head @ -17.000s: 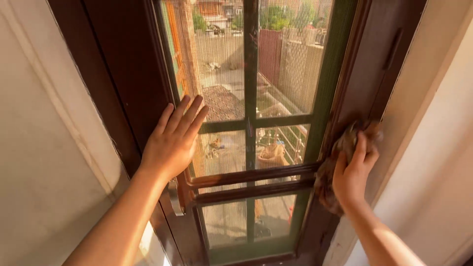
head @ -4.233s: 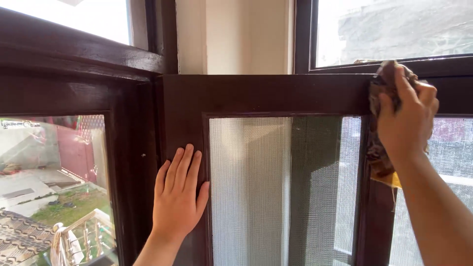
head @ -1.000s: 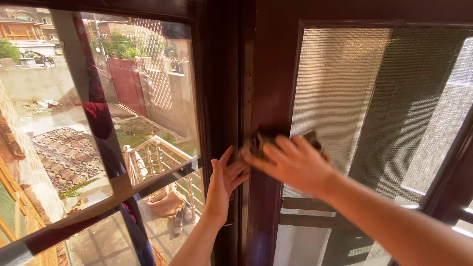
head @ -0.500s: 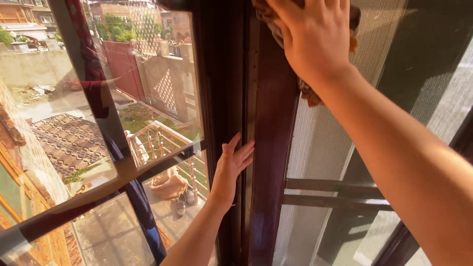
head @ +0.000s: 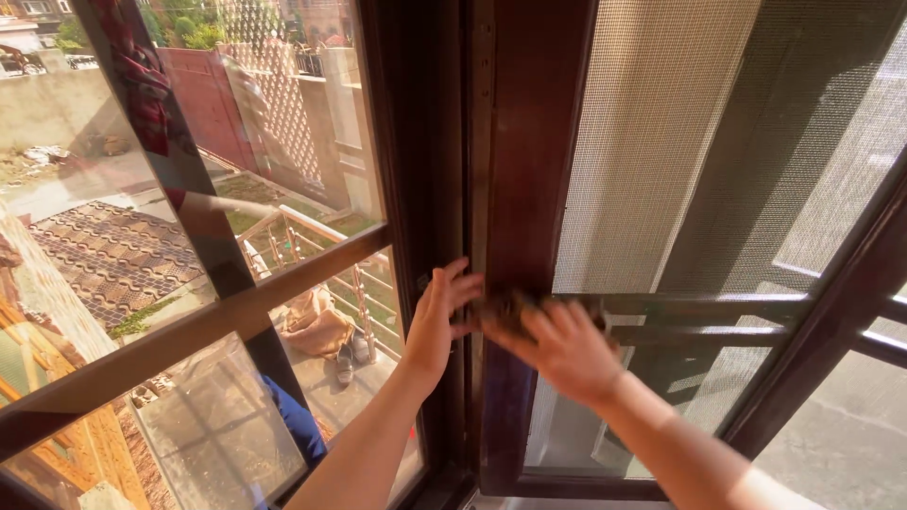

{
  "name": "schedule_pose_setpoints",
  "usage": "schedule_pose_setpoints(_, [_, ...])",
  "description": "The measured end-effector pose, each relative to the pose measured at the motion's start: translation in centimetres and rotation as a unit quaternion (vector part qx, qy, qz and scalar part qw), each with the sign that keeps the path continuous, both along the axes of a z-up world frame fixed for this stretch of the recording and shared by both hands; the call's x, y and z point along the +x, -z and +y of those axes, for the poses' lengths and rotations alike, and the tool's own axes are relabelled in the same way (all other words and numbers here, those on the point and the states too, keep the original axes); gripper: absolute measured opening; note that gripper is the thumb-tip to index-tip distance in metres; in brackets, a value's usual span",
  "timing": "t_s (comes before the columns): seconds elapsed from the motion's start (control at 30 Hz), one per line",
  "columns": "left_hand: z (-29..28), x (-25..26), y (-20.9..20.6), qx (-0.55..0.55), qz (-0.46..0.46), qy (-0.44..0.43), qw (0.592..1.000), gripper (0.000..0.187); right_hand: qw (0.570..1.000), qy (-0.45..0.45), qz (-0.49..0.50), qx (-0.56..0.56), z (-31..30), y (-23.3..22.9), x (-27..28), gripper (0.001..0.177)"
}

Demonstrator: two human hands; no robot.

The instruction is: Cleaning a window frame and screen with a cloth.

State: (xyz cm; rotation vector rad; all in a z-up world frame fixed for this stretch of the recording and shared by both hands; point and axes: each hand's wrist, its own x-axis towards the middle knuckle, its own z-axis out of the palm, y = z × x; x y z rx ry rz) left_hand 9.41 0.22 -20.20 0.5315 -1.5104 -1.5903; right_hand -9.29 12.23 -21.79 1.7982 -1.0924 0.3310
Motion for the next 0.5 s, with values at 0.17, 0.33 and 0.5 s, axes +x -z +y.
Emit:
schedule_pose_setpoints(0.17, [-0.4,1.5,3.0,-0.055,-0.09,0.023,0.994,0.079,0.995,-0.003,0.063,0.08,0.3,3.8,-1.1,0.069])
schedule_pose_setpoints(0.33, [-0.2,2.4,-0.2,-0.106,-0.077,0.02,0.991,0.078,0.997,0.01,0.074,-0.004,-1.0,-4.3,-1.8,0.08])
schedule_pose_setpoints(0.5, [-0.8,1.2,-2.9,-0.258,-0.05,-0.1,0.96,0.047,0.976,0.091,0.01,-0.195,-2.7,-16.2,-1.3,0.067])
